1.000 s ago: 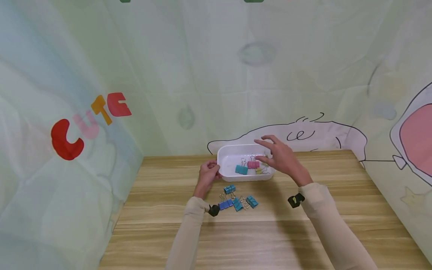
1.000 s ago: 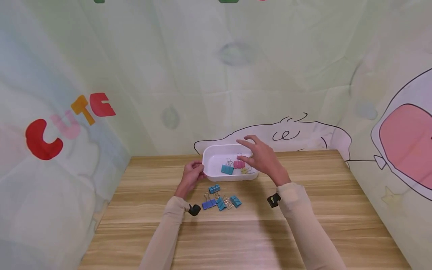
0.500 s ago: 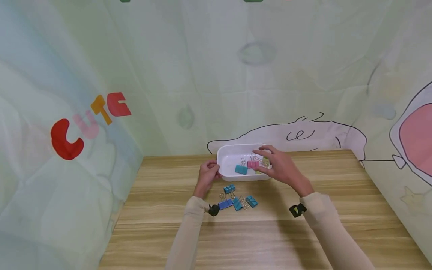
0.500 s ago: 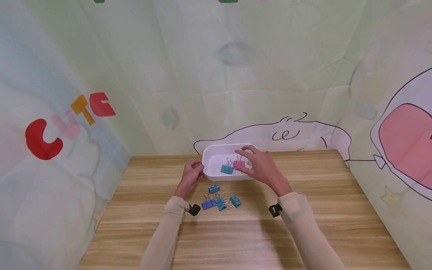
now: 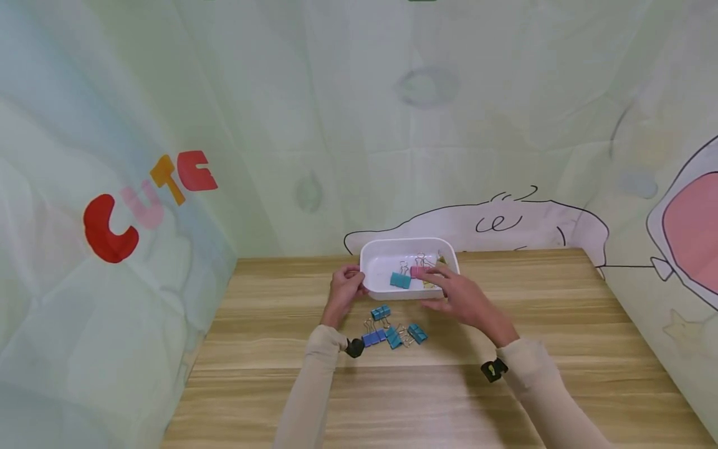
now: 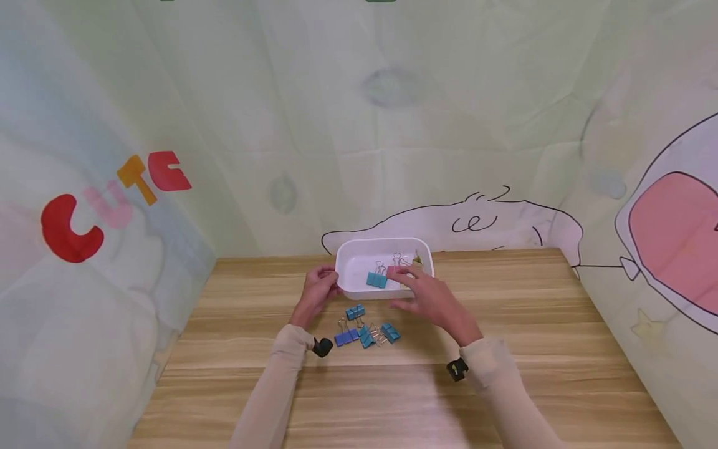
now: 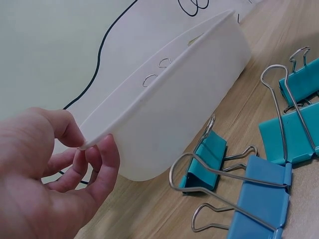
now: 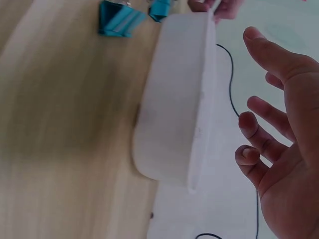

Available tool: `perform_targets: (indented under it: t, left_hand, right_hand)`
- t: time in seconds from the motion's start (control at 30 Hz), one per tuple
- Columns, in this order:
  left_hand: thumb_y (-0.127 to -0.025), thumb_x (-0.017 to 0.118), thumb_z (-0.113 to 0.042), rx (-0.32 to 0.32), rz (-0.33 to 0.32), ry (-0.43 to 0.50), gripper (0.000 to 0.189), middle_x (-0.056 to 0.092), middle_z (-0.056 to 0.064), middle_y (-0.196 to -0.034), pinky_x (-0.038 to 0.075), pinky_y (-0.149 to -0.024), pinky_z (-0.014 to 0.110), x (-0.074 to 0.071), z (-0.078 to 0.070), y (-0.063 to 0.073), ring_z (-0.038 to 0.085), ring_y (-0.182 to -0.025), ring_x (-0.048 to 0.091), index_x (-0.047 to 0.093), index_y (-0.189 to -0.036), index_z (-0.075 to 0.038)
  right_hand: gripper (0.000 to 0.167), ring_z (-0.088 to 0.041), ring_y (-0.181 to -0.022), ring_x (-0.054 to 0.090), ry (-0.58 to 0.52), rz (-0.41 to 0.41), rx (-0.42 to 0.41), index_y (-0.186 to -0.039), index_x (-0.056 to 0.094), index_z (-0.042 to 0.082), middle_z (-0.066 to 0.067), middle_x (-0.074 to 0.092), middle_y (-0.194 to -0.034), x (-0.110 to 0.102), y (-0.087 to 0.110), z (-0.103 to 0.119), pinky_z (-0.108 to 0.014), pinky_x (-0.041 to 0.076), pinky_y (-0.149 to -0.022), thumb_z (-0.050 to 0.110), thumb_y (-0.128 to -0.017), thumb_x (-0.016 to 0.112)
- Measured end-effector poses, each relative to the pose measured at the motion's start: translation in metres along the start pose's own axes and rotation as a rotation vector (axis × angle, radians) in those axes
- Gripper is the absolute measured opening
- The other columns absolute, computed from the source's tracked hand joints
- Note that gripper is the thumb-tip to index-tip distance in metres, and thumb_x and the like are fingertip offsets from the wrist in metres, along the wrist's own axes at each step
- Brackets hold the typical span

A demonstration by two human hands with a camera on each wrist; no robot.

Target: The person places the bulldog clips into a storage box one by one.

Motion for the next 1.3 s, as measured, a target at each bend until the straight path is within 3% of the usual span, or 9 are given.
perform_targets:
  t: [0.17,0.4,0.57,0.83,1.03,1.3]
  left_hand:
    - [-0.099,0.061,-0.006,0.002,0.01,-0.006,0.037,0.061,0.016,-0.111,0.061,-0.07,0.027,0.0,-0.001,0.001,0.027,-0.088,0.064,0.057,-0.134,0.005]
    - [-0.097,0.061,-0.005,0.012,0.011,0.006,0.039,0.061,0.016,-0.107,0.061,-0.068,0.026,-0.001,0.0,-0.002,0.018,-0.077,0.061,0.057,-0.134,0.007]
    - [-0.098,0.061,-0.006,0.014,0.014,0.006,0.039,0.061,0.016,-0.107,0.061,-0.07,0.028,-0.001,0.001,-0.003,0.018,-0.078,0.061,0.056,-0.134,0.007]
    - [-0.098,0.061,-0.006,0.016,0.012,-0.001,0.038,0.061,0.016,-0.107,0.062,-0.073,0.031,0.0,0.001,-0.003,0.018,-0.078,0.061,0.056,-0.134,0.007]
    - [-0.099,0.061,-0.006,0.008,0.005,-0.011,0.038,0.061,0.016,-0.108,0.062,-0.074,0.032,0.0,0.0,-0.001,0.019,-0.08,0.062,0.056,-0.135,0.006]
    - [-0.097,0.061,-0.005,0.008,-0.002,-0.002,0.038,0.06,0.014,-0.105,0.059,-0.064,0.023,0.001,0.0,-0.001,0.018,-0.077,0.06,0.058,-0.133,0.006]
  right_hand:
    - [0.058,-0.032,-0.117,0.065,-0.01,0.087,-0.025,-0.139,0.066,0.012,-0.012,0.065,-0.136,0.022,0.011,-0.003,-0.053,0.057,-0.096,0.036,-0.088,0.083]
    - [0.057,-0.029,-0.119,0.063,-0.015,0.199,-0.024,-0.136,0.068,0.014,-0.007,0.066,-0.133,0.049,0.025,-0.006,-0.051,0.056,-0.099,0.04,-0.088,0.083]
    - [0.06,-0.022,-0.11,0.064,0.013,0.215,-0.046,-0.134,0.07,0.016,-0.004,0.069,-0.125,0.062,0.031,-0.007,-0.044,0.058,-0.093,0.045,-0.084,0.085]
    - [0.063,-0.012,-0.095,0.059,0.047,0.241,0.006,-0.137,0.068,0.018,-0.002,0.066,-0.117,0.075,0.036,-0.003,-0.032,0.057,-0.08,0.051,-0.085,0.082]
    - [0.054,-0.015,-0.093,0.06,0.047,0.218,0.002,-0.134,0.07,0.013,-0.005,0.066,-0.114,0.078,0.036,0.002,-0.034,0.058,-0.078,0.04,-0.088,0.082]
    - [0.044,-0.016,-0.092,0.061,0.081,0.185,-0.047,-0.129,0.072,0.008,-0.004,0.067,-0.11,0.083,0.038,-0.001,-0.035,0.059,-0.078,0.03,-0.091,0.08]
Point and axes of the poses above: each hand's wrist, its own y-axis away from the middle knuckle, its own x-axis out of the palm, z = x × y, the point moved 3 cm from there along -y, towards the middle knuckle
